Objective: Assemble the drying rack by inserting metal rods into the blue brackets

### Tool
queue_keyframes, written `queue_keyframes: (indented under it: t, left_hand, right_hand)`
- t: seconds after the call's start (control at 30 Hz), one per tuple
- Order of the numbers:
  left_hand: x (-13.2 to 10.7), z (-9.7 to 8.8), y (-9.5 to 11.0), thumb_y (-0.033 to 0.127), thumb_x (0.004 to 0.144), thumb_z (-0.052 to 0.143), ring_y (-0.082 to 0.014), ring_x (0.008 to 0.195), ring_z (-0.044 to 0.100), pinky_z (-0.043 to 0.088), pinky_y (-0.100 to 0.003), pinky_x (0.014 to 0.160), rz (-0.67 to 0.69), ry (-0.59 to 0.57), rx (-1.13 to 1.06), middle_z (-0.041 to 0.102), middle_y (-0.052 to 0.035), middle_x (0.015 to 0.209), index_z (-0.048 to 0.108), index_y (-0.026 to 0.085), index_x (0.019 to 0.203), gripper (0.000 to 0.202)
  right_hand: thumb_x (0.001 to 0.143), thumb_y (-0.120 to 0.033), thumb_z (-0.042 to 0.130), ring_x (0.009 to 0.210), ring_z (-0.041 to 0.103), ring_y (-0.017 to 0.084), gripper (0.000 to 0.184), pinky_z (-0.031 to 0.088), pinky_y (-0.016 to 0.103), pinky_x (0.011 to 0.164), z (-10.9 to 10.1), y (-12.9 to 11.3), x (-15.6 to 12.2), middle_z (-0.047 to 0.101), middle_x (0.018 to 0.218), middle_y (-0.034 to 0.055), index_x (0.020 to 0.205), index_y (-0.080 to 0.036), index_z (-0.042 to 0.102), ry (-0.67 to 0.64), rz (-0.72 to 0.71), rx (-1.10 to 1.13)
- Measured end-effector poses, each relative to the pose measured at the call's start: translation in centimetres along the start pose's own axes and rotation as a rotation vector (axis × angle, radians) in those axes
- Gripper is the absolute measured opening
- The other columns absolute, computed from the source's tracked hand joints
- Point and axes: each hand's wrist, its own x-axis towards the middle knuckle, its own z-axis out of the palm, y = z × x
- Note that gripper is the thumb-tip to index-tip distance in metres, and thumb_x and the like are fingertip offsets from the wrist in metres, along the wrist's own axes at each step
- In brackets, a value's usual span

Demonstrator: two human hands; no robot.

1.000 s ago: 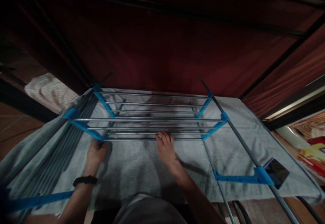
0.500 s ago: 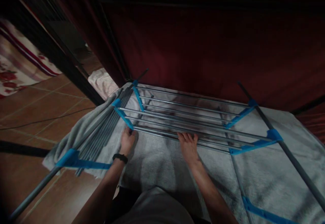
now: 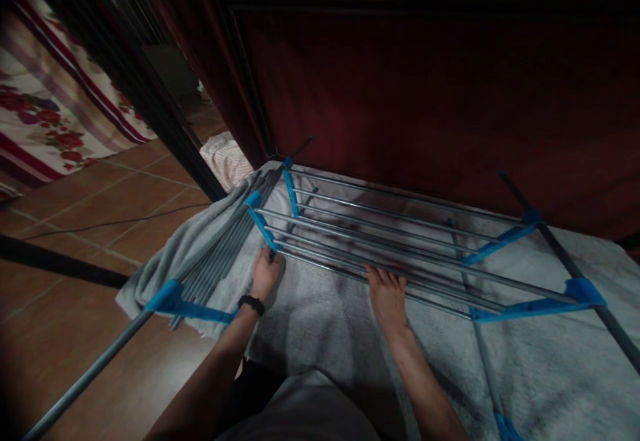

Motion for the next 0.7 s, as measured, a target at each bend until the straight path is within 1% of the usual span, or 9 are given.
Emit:
queue_keyframes:
  t: [0.17,0.33,0.57,0.7]
  left_hand:
    - [-0.04,-0.22,0.35,0.024,0.092,0.053,-0.0319,0.109,0.067,0.053,-0.044,0.098,0.002,-0.019,0.08,0.071,-0.0168,0.109,0.069,0.013,0.112,0.028]
    - [-0.02,-0.27,0.28,0.025,0.093,0.053,-0.0311,0.109,0.066,0.053,-0.043,0.098,0.018,-0.014,0.062,0.072,-0.0159,0.111,0.068,0.015,0.112,0.027]
    - [-0.04,-0.18,0.08,0.026,0.093,0.053,-0.0305,0.108,0.066,0.052,-0.042,0.098,0.025,-0.009,0.049,0.071,-0.0154,0.109,0.067,0.015,0.113,0.026]
    - [-0.15,-0.26,0.2,0.025,0.092,0.051,-0.0301,0.104,0.066,0.052,-0.042,0.095,0.022,-0.017,0.049,0.07,-0.0152,0.106,0.067,0.016,0.108,0.024]
  right_hand:
    - [0.105,-0.022,0.052,0.098,0.068,0.024,0.03,0.033,0.041,0.095,0.07,0.27,-0.02,0.078,0.112,0.0079,0.128,-0.025,0.072,0.008,-0.025,0.017]
    - [0.103,-0.019,0.054,0.095,0.069,0.024,0.032,0.035,0.041,0.098,0.05,0.42,0.06,0.079,0.11,0.008,0.129,-0.026,0.072,0.015,-0.033,0.027]
    - [0.103,-0.022,0.053,0.095,0.069,0.024,0.034,0.036,0.042,0.1,-0.1,0.41,0.18,0.079,0.111,0.0081,0.132,-0.027,0.071,0.012,-0.045,0.019]
    - [0.104,-0.021,0.05,0.094,0.069,0.023,0.035,0.035,0.042,0.101,0.0,0.47,0.15,0.079,0.111,0.0073,0.132,-0.027,0.07,0.015,-0.059,0.017]
